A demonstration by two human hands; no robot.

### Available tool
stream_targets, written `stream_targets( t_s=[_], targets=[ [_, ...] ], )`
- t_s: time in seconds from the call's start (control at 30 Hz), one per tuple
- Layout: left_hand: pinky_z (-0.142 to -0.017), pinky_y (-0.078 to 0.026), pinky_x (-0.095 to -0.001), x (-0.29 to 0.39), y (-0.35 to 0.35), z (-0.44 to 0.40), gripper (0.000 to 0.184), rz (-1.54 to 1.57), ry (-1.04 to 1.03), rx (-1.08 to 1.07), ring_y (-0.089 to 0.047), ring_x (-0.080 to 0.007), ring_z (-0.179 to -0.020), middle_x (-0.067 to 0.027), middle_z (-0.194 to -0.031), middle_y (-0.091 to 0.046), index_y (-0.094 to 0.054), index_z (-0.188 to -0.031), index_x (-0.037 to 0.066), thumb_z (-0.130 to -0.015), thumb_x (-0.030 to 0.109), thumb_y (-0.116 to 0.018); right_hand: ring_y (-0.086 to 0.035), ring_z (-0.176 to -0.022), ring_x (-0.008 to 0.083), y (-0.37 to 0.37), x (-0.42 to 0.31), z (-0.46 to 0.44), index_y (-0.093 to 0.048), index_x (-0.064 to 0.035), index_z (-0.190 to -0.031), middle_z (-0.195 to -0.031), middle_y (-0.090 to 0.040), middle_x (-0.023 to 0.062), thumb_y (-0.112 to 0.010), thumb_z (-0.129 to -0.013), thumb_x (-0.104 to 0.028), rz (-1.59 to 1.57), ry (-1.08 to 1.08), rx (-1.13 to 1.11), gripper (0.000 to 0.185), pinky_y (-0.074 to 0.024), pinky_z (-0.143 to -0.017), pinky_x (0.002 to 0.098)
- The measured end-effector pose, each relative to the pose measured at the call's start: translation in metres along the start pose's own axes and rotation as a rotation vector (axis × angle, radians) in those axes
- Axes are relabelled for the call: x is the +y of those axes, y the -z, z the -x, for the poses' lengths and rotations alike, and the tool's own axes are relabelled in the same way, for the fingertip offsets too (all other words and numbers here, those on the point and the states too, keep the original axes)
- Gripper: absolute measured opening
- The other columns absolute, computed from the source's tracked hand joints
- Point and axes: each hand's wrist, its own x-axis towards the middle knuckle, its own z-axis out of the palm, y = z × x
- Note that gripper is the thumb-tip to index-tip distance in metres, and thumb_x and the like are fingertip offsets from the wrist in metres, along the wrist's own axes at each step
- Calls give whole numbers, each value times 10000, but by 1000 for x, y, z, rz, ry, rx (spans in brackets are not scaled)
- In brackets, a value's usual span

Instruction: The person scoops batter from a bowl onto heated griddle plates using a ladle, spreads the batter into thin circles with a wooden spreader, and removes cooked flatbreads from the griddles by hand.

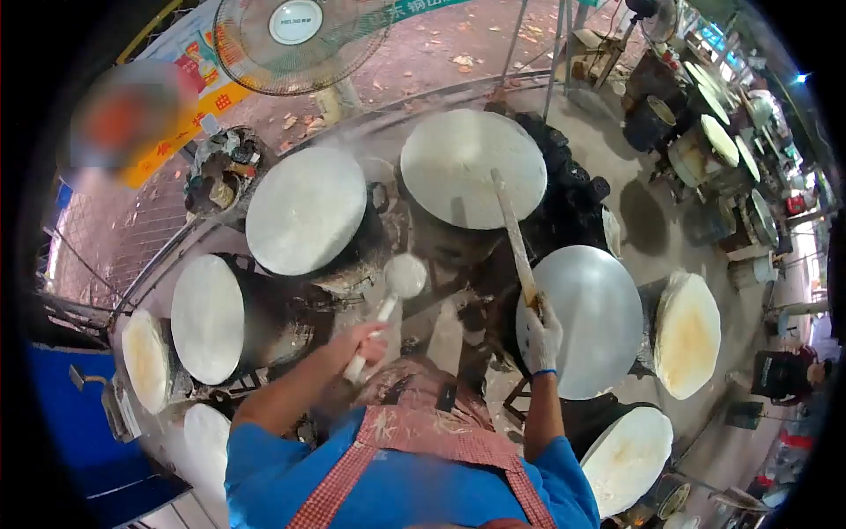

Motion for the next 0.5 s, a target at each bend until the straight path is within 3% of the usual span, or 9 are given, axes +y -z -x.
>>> stream_targets(
  t_s=[0.03, 0.1, 0.17, 0.23, 0.27, 0.3, 0.43, 0.47, 0.5],
  targets=[
    [-313, -251, -262, 22, 2, -3, 301, -15, 28, -76, -312, -92, -358, 19, -475, -318, -436, -711, 91, -908, 317, -466, -562, -898, 138, -12, 10, -6, -535, -26, -1200, -1043, -620, 87, -574, -815, -146, -54, 48, -7, 406, -428, -773, 255],
    [-327, -241, -265, 49, -67, 7, 399, -256, -283, 35, -298, -107, -348, 17, -446, -302, -334, -585, 131, -898, 347, -454, -563, -736, 124, -29, 37, -15, -530, -10, -1208, -970, -619, 86, -575, -825, -149, -161, 132, -22, 410, -454, -581, 225],
    [-330, -228, -259, 82, -110, -12, 378, -368, -494, -90, -292, -122, -341, 17, -450, -313, -350, -592, 138, -896, 339, -449, -435, -514, 47, -34, 25, -15, -543, -42, -1208, -701, -536, -6, -584, -822, -155, -313, -107, -71, 404, -321, -409, 186],
    [-324, -229, -256, 116, -148, -40, 346, -399, -575, -99, -291, -118, -344, 11, -472, -314, -324, -626, 116, -886, 281, -481, -408, -496, 36, -42, 15, -21, -553, -51, -1202, -656, -499, -29, -585, -822, -152, -368, -166, -68, 395, -304, -410, 179],
    [-323, -237, -253, 138, -166, -60, 326, -256, -523, -27, -289, -112, -354, 9, -483, -303, -311, -652, 104, -880, 249, -495, -412, -500, 39, -45, 12, -25, -557, -54, -1198, -652, -499, -30, -586, -821, -150, -385, -186, -71, 391, -312, -421, 180],
    [-321, -245, -250, 157, -179, -81, 313, -119, -472, 46, -286, -106, -364, 7, -494, -292, -299, -679, 93, -875, 216, -509, -454, -532, 59, -48, 12, -31, -560, -53, -1195, -682, -534, -12, -586, -819, -147, -384, -182, -83, 389, -353, -451, 189],
    [-326, -273, -272, 184, -189, -128, 304, -96, -539, 108, -296, -126, -370, -41, -541, -332, -303, -709, 70, -829, 179, -560, -582, -748, 160, -67, 2, -47, -564, -33, -1184, -869, -638, 90, -594, -804, -133, -335, -86, -88, 394, -467, -679, 239],
    [-326, -273, -263, 185, -186, -132, 299, -113, -549, 120, -302, -123, -370, -39, -546, -334, -306, -712, 69, -827, 174, -561, -602, -763, 165, -69, -5, -47, -593, -40, -1145, -950, -652, 108, -592, -811, -170, -297, -133, -131, 358, -463, -677, 254],
    [-326, -273, -253, 184, -183, -131, 294, -133, -558, 136, -307, -119, -370, -36, -550, -336, -310, -715, 67, -825, 169, -562, -608, -808, 195, -65, -16, -44, -594, -84, -1151, -959, -647, 137, -582, -817, -202, -62, -135, -134, 355, -464, -712, 266]
  ],
)
